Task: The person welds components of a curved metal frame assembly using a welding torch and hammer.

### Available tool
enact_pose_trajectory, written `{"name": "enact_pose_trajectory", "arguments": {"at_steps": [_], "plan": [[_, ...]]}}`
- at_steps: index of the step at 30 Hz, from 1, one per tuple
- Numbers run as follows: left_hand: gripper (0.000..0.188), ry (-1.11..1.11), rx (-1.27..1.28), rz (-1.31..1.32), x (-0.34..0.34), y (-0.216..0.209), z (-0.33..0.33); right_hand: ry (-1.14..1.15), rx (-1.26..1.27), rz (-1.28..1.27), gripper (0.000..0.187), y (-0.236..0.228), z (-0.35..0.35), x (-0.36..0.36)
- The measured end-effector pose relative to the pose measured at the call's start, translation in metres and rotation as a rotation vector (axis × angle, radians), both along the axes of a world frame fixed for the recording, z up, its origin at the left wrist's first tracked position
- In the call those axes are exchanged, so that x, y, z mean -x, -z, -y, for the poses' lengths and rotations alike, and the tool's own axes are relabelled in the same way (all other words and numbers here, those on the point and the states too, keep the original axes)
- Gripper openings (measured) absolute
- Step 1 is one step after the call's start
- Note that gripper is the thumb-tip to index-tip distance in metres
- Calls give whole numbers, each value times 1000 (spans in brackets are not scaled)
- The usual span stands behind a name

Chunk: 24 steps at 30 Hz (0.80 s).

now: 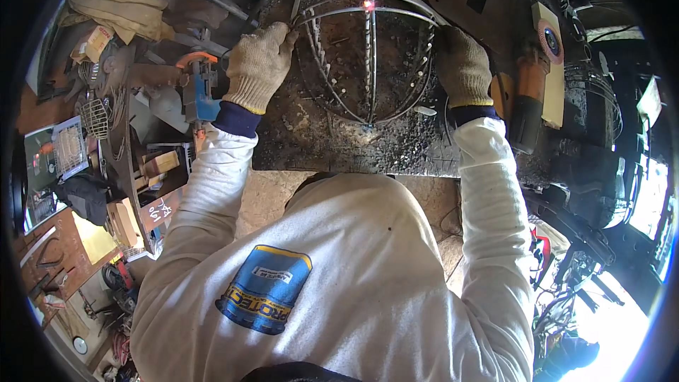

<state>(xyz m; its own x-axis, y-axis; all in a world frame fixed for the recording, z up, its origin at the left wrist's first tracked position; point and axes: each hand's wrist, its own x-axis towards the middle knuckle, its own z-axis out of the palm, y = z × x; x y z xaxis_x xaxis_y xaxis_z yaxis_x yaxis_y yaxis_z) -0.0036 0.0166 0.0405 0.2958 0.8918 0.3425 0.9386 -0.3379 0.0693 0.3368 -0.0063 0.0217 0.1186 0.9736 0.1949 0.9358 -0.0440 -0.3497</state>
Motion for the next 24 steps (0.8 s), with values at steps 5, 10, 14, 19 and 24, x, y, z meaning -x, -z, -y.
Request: {"name": "enact_pose_trajectory", "arguments": {"at_steps": [5,10,14,19,24], "plan": [[20,-10,29,-32,-2,-2,5,47,46,10,28,-7,2,9],[29,48,-9,34,-2,3,4,80,90,30,28,-6,-1,6],[24,20,7,10,-1,2,3,46,50,16,27,-9,1,11],[27,42,0,2,0,8,-1,7,-21,-20,29,-3,0,7],[28,27,13,-50,1,10,0,7,-20,-41,32,-6,2,12]]}}
